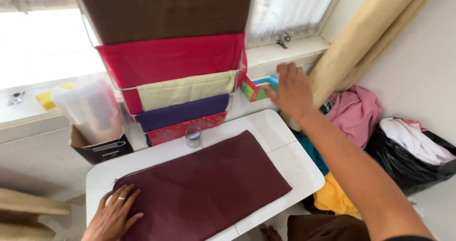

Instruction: The person folds a beige cloth and places it into a clear plastic bag, then seals the bag. Next, the person unfolds a maroon cloth, smooths it out on the table, and uses a lint roller to clean the surface before folding it.

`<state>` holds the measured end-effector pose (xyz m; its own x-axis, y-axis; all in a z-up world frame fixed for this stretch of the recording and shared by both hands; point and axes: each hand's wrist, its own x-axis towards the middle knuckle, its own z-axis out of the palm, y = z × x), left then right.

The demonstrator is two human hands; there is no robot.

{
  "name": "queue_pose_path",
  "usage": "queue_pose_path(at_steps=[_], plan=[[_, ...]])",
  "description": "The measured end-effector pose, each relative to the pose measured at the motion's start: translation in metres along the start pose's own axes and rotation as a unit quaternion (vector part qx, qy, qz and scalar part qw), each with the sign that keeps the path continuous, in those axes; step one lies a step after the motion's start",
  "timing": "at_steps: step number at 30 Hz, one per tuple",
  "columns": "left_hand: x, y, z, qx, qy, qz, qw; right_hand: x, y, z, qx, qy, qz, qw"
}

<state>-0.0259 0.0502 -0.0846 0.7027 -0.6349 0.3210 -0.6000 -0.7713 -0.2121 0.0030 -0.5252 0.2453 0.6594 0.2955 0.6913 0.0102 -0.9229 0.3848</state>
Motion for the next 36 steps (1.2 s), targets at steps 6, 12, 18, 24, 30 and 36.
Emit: queue_pose_path(at_steps=[6,12,18,24,30,36], plan=[[-0.001,0.012,0.005,-0.025,-0.025,-0.043,0.998,0.053,0.027,0.052,0.161,-0.505,0.334,0.779],[0.008,0.024,-0.014,0.031,-0.101,-0.073,0.992,0.023,0.035,0.003,0.061,-0.399,0.195,0.894],[0.008,0.043,-0.028,0.019,-0.020,-0.025,0.999,-0.049,-0.033,-0.148,0.135,-0.317,0.228,0.911],[-0.009,0.050,-0.009,-0.012,-0.125,-0.071,0.989,-0.200,-0.077,-0.086,0.129,-0.656,0.169,0.725],[-0.010,0.041,-0.026,-0.073,-0.285,-0.120,0.948,-0.219,-0.092,0.020,0.117,-0.618,0.107,0.770],[-0.008,0.025,-0.038,-0.079,-0.305,-0.101,0.944,-0.167,-0.097,0.135,0.113,-0.529,0.144,0.829]])
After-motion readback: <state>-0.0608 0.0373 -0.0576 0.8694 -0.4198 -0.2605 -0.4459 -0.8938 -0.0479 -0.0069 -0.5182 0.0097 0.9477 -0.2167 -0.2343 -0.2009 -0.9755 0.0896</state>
